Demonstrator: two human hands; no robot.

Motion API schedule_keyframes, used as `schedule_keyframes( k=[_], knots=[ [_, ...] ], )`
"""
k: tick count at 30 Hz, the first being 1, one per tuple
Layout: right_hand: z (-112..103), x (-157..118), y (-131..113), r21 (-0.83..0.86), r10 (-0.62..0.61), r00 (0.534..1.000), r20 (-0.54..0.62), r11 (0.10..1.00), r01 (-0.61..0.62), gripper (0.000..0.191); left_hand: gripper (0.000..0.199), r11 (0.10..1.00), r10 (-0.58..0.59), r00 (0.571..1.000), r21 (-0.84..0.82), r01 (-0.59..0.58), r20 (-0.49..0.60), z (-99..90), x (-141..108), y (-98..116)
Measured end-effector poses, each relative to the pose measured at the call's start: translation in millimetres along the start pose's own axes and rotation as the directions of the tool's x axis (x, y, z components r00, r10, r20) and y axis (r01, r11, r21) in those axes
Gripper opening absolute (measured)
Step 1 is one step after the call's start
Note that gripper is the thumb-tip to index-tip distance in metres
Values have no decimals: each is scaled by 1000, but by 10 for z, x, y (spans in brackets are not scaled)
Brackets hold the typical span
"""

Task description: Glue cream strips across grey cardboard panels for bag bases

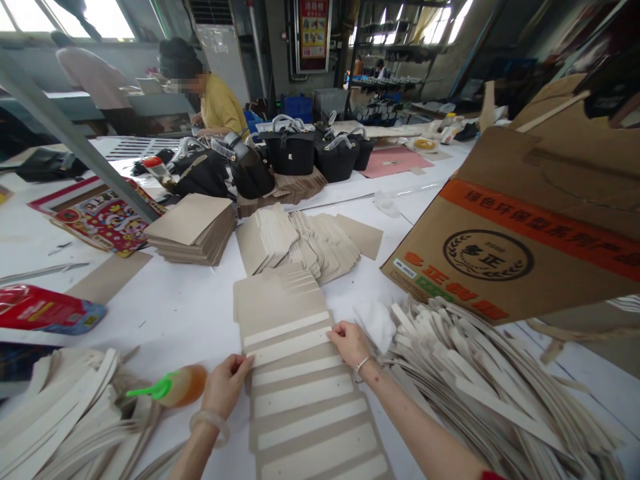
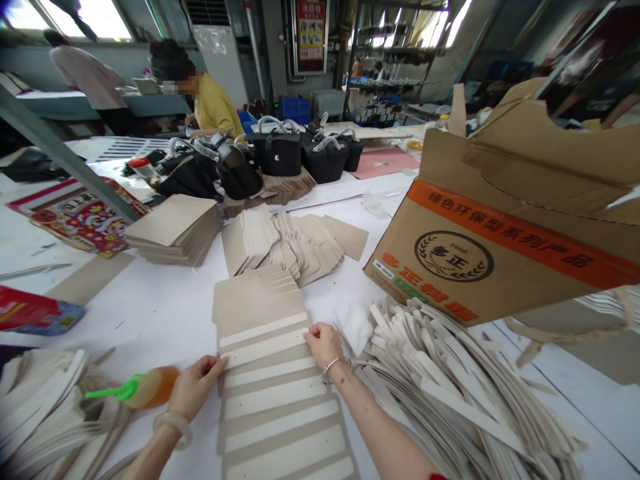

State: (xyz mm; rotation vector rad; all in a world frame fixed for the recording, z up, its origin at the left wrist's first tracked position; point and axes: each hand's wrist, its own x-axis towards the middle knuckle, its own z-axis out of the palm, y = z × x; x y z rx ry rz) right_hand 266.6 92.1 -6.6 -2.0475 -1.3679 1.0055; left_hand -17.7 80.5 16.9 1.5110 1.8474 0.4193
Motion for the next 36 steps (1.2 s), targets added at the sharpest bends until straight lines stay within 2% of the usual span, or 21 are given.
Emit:
schedule_keyframes(
  k=[11, 20, 36],
  knots=[
    [32, -1, 26, -50, -21, 999, -41, 999, 19, 23, 45, 1000, -22, 1000, 0, 22, 10, 72, 43, -104],
    [31, -23, 2, -89, -50, 996, -72, 995, 43, 20, 44, 999, -39, 999, -16, 39, 2, 75, 53, -103],
    [43, -9, 45, -130, -43, 998, 49, 990, 49, 29, 33, 998, -68, 991, 9, 69, -115, 157, 62, -144]
  ],
)
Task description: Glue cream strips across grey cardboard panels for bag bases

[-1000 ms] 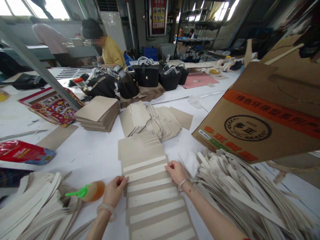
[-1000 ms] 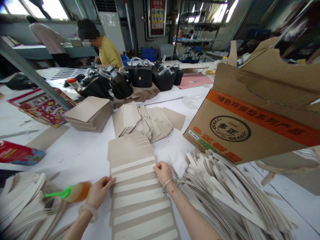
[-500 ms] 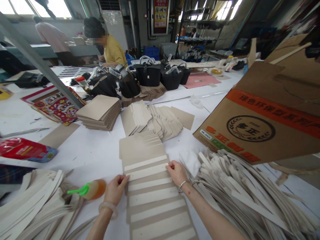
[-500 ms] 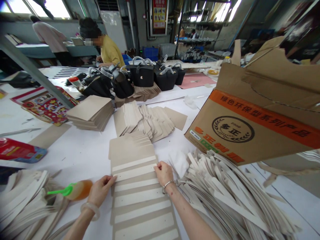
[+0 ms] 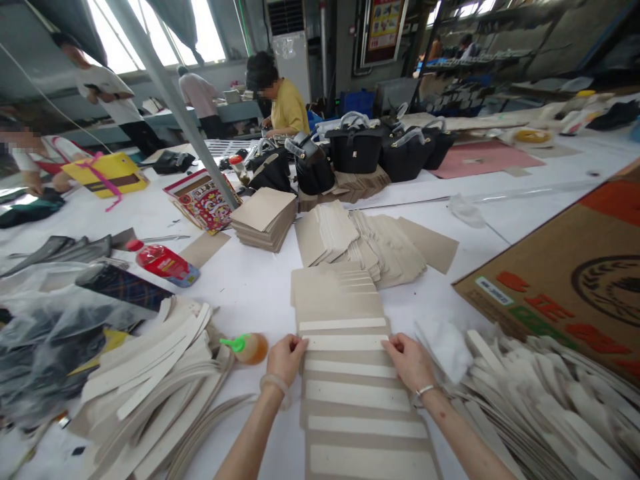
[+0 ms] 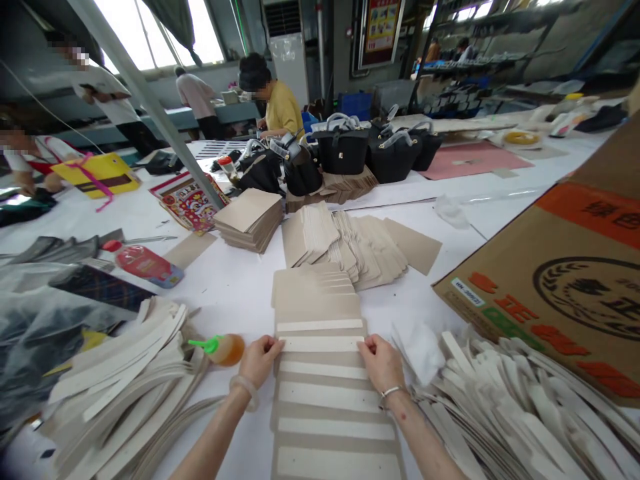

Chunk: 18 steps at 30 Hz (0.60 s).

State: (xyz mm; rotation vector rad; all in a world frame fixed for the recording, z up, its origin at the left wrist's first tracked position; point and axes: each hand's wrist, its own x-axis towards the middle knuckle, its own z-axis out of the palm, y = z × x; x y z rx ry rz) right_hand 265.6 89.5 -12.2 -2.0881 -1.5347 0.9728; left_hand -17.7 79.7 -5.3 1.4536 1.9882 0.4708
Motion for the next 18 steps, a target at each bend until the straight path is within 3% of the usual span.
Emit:
schedule_keyframes(
  k=[18],
  knots=[
    [10, 8, 24, -26, -1, 1000, 10, 1000, 1, 30, 25, 999, 45, 999, -12, -45, -1, -7, -73, 7]
  ],
)
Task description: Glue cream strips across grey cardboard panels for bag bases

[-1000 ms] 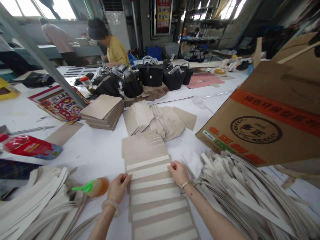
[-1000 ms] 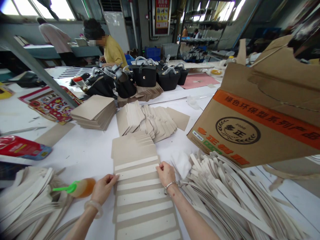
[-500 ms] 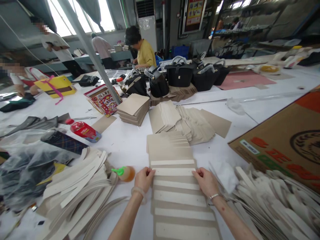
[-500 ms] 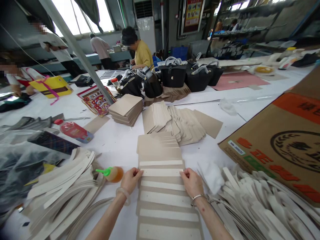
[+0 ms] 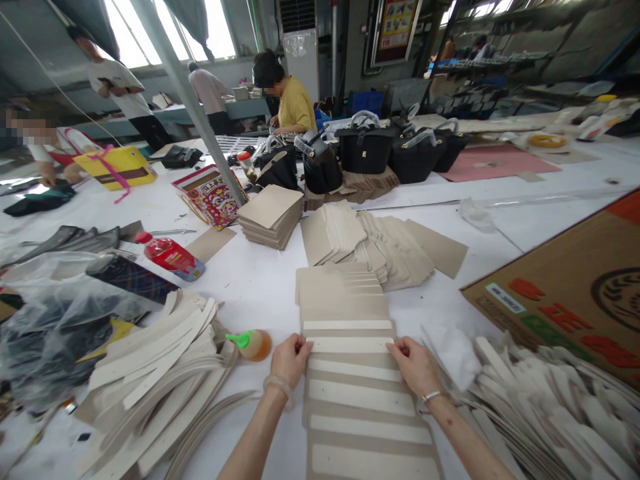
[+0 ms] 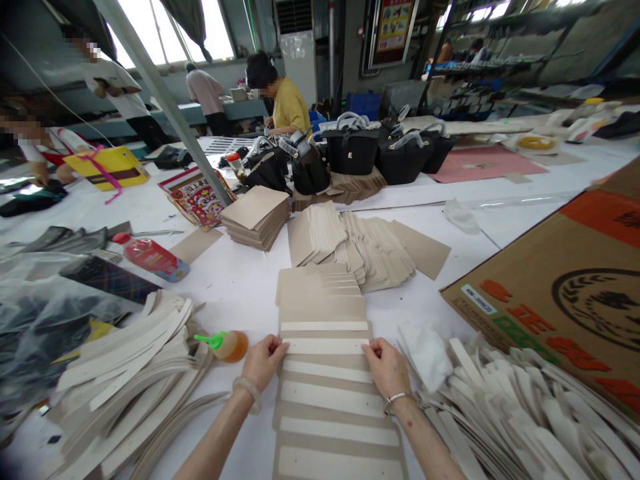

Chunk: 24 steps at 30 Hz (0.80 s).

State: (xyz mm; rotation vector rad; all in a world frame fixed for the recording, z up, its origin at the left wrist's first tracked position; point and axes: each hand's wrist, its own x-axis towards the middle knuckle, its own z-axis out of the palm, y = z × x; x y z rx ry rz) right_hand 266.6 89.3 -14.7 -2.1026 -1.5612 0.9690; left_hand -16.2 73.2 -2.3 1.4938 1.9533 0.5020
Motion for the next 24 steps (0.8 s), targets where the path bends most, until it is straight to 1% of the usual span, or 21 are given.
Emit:
schedule_keyframes(
  k=[16, 24],
  knots=[
    [-8, -4, -28, -4, 8, 1000, -7, 1000, -8, 30, 24, 1000, 2, 1000, 20, -2, -8, 14, 1, 12],
    [-21, -13, -44, -4, 11, 1000, -1, 1000, -11, 29, 21, 1000, 3, 1000, 26, -3, 9, -6, 3, 20]
  ],
)
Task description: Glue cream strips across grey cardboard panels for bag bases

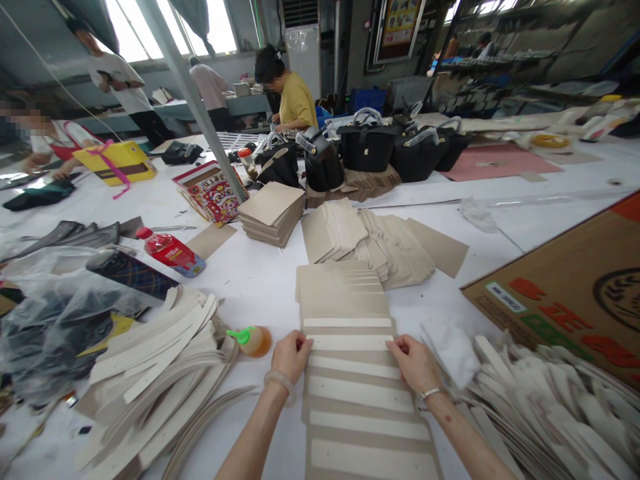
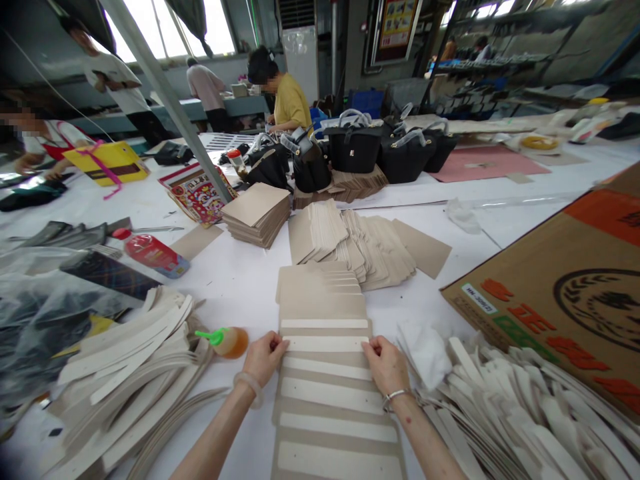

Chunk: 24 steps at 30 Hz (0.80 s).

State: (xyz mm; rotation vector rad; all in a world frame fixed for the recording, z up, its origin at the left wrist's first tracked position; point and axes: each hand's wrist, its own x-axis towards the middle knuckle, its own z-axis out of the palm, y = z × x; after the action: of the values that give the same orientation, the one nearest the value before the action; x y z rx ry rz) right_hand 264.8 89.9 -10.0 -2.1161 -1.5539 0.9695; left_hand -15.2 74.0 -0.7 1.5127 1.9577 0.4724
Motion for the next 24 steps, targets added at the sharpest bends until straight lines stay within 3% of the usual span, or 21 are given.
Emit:
schedule_keyframes(
  k=[24],
  knots=[
    [33, 14, 28, 7, -12, 1000, -12, 1000, 12, 29, 19, 997, -4, 1000, 81, 7, -29, 54, -4, 12]
  ],
)
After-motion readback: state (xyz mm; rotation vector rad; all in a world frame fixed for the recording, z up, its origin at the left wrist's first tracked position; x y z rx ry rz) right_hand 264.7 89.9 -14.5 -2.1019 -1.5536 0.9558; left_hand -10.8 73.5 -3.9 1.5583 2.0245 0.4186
